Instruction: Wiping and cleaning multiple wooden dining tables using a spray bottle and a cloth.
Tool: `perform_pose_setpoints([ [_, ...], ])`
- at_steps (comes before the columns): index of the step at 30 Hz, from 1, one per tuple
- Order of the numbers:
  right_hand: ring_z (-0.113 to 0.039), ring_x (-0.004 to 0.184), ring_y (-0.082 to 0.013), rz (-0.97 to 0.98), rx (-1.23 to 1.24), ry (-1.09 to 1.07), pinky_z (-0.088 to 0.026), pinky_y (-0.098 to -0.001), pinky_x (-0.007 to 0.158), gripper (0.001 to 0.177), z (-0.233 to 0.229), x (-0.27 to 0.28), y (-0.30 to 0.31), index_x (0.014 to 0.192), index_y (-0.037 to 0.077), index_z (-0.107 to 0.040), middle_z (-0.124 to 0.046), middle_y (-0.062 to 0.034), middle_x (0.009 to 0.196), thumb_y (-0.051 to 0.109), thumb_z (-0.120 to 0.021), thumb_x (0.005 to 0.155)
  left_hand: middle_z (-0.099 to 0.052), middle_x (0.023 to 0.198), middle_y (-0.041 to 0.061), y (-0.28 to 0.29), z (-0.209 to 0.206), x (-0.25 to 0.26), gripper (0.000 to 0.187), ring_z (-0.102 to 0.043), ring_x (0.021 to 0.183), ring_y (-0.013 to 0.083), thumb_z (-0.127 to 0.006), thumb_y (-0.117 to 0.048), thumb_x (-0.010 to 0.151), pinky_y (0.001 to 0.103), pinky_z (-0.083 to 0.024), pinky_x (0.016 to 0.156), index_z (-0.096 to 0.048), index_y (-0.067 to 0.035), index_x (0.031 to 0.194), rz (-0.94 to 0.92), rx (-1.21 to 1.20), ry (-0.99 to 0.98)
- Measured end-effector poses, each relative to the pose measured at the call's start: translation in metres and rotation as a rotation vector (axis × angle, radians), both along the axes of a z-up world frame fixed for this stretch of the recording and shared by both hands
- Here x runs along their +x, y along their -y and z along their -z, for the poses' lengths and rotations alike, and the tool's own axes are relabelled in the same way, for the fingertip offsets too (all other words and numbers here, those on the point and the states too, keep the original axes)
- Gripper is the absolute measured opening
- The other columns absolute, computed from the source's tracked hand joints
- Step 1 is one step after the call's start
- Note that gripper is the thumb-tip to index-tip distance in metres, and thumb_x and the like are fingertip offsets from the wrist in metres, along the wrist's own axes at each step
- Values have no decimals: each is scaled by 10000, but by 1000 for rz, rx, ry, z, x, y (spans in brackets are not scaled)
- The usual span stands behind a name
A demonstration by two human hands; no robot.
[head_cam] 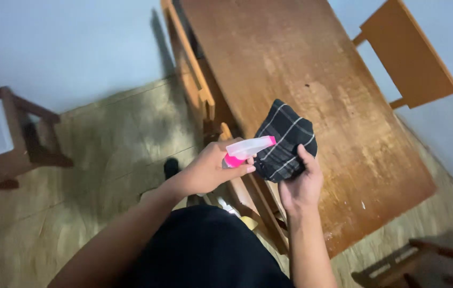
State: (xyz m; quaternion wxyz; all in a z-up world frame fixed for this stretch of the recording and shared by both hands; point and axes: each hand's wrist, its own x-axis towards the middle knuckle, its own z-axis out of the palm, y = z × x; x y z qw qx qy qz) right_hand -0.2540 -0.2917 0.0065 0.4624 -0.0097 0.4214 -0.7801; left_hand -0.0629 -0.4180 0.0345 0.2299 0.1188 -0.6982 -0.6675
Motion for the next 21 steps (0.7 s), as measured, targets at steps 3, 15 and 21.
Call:
perform_pose_setpoints([
  [3,-669,1207,-287,93,8,-51,-513,-481,1087,447,-21,8,14,1366,55,-591,-689,-113,1312,221,-608,951,-703,886,10,30,13,-22,243,-637,822,107,-774,-165,925,294,-544,781,-674,-17,1090,27,-90,160],
  [15,-623,1298,-316,463,122,-129,-466,-517,1150,483,-29,5,94,1424,46,-560,-642,-122,1414,182,-543,961,-700,975,76,170,22,-94,458,-659,904,145,-784,-268,957,320,-565,879,-597,-57,1317,366,-61,43],
  [21,-631,1268,-298,658,276,-61,-481,-537,1101,468,-31,10,150,1413,89,-544,-635,-86,1392,158,-528,951,-719,1073,118,234,45,-127,617,-740,982,252,-751,-267,912,382,-565,893,-495,-79,1441,397,-157,155],
])
